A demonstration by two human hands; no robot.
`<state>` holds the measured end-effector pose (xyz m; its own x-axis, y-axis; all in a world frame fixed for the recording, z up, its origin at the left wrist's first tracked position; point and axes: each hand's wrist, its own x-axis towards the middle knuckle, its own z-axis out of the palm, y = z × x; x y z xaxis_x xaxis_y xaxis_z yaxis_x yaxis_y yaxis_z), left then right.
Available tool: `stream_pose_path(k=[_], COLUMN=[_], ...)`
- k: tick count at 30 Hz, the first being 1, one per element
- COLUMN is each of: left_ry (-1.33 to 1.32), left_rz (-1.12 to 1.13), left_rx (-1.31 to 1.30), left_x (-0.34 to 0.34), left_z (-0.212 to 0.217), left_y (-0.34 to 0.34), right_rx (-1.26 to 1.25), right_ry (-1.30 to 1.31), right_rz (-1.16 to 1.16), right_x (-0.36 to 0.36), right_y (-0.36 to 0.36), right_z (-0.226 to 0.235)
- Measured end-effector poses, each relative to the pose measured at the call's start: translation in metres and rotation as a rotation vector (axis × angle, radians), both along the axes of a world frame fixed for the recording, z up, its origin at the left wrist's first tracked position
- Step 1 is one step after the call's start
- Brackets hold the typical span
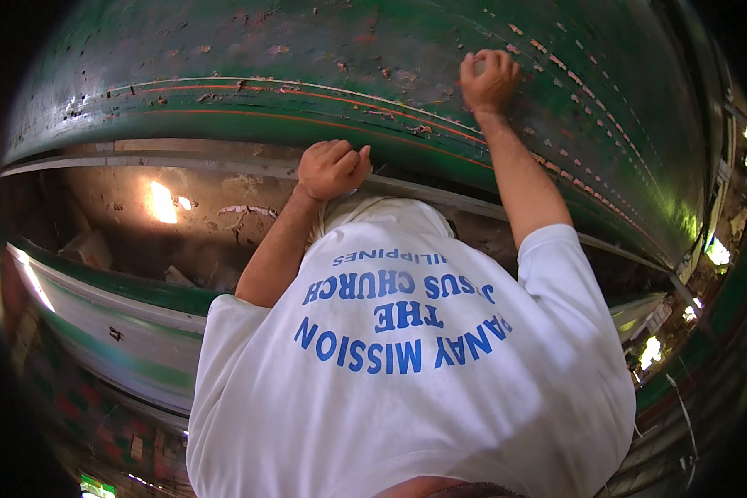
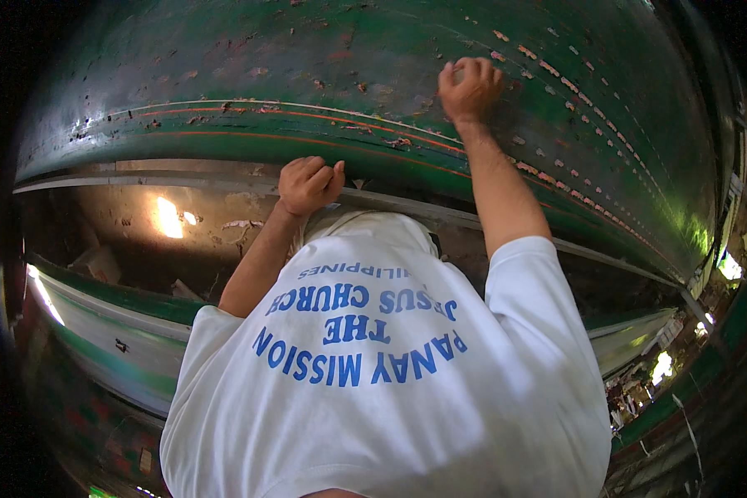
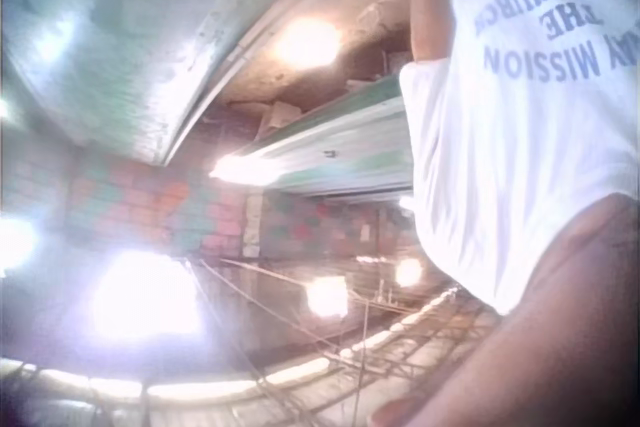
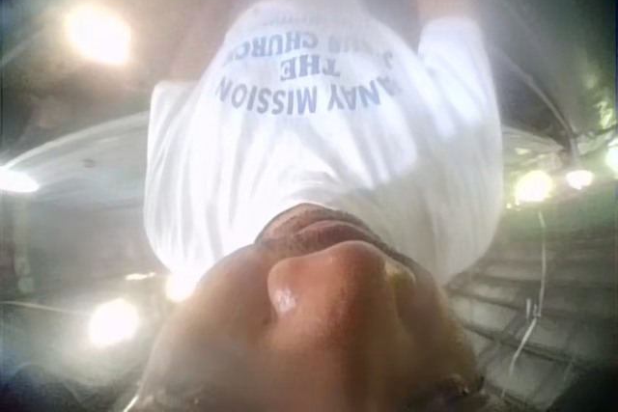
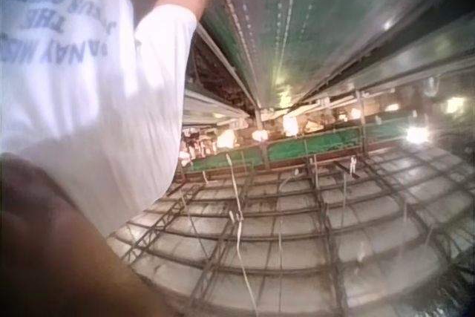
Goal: The person wipes a green curved ceiling surface with a small white pad held in the right hand while the left hand steadies a metal bar. The person moves the pad along the ceiling in short strokes, occasionally repositioning the pad and hand.
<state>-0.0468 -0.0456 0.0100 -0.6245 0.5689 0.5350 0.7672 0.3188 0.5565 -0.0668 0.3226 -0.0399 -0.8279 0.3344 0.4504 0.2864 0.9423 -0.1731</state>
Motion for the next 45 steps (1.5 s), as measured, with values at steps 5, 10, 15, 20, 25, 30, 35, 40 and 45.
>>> stream_pose_path(k=[5,10,15,20,25,30,35,40,45], left_ry=[0.010,0.021,0.005,0.058,0.074,0.056,-0.005,-0.041,-0.275], left_rz=[-0.059,-0.092,-0.086,-0.105,-0.130,-0.171,-0.098,0.011,0.262], left_rx=[0.004,-0.016,-0.045,-0.092,-0.148,-0.162,-0.121,-0.123,-0.074], left_x=[-0.003,-0.005,0.002,0.001,-0.001,-0.002,-0.001,-0.004,0.030], left_z=[-0.001,0.002,-0.001,-0.005,-0.005,0.000,0.002,0.002,0.006], left_y=[-0.006,-0.003,-0.001,0.000,-0.001,0.000,0.003,0.010,0.026], right_rx=[0.049,0.016,-0.118,-0.018,0.026,0.001,-0.056,-0.012,-0.011], right_ry=[0.046,-0.068,-0.033,0.033,0.070,0.017,-0.077,-0.098,-0.083], right_rz=[-0.112,-0.084,-0.075,-0.220,-0.241,-0.239,-0.201,-0.177,-0.012], right_x=[-0.041,0.010,0.046,-0.007,-0.061,-0.044,0.027,0.039,0.019], right_y=[0.033,-0.022,-0.039,0.022,0.086,0.077,0.032,0.034,0.053], right_z=[-0.003,0.005,0.008,-0.003,-0.007,-0.008,0.007,0.010,0.011])
